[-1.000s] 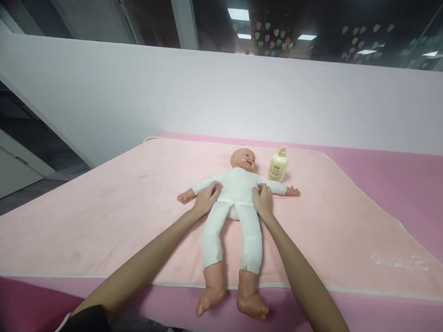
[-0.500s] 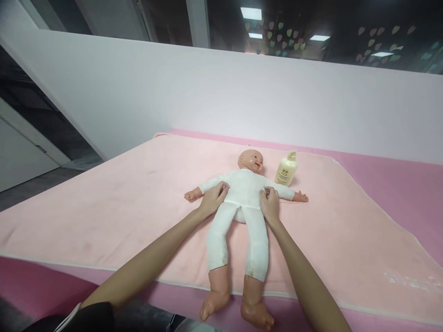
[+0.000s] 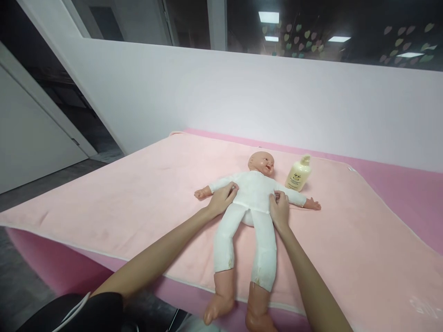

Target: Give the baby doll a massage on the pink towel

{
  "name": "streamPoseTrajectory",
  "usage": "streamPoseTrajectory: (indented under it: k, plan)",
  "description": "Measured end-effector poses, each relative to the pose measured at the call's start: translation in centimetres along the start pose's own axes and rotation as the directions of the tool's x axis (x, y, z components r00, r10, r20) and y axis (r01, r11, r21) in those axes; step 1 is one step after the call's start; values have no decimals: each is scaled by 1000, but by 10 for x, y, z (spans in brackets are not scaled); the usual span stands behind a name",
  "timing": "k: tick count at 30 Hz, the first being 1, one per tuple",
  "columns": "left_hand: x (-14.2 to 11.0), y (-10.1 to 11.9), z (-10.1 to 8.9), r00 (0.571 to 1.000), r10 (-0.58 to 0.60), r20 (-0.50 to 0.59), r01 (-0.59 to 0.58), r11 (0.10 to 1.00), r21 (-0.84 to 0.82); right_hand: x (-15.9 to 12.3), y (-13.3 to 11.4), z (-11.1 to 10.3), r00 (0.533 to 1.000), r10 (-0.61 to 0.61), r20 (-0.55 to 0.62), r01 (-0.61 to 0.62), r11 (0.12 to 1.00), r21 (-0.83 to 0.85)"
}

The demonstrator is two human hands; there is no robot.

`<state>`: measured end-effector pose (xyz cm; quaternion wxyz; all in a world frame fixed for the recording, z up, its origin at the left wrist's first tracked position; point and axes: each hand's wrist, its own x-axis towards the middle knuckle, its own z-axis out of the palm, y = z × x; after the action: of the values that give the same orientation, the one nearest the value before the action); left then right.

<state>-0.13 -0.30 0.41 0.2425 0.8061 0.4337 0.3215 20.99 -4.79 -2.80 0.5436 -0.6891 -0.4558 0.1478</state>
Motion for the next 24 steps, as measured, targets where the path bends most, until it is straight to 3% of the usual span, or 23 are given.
streamPoseTrajectory:
  k: [24]
  plan:
    - [1, 2, 0, 1000, 18, 0, -18, 998, 54, 1, -4, -3, 1000, 14, 9, -14, 1000, 3]
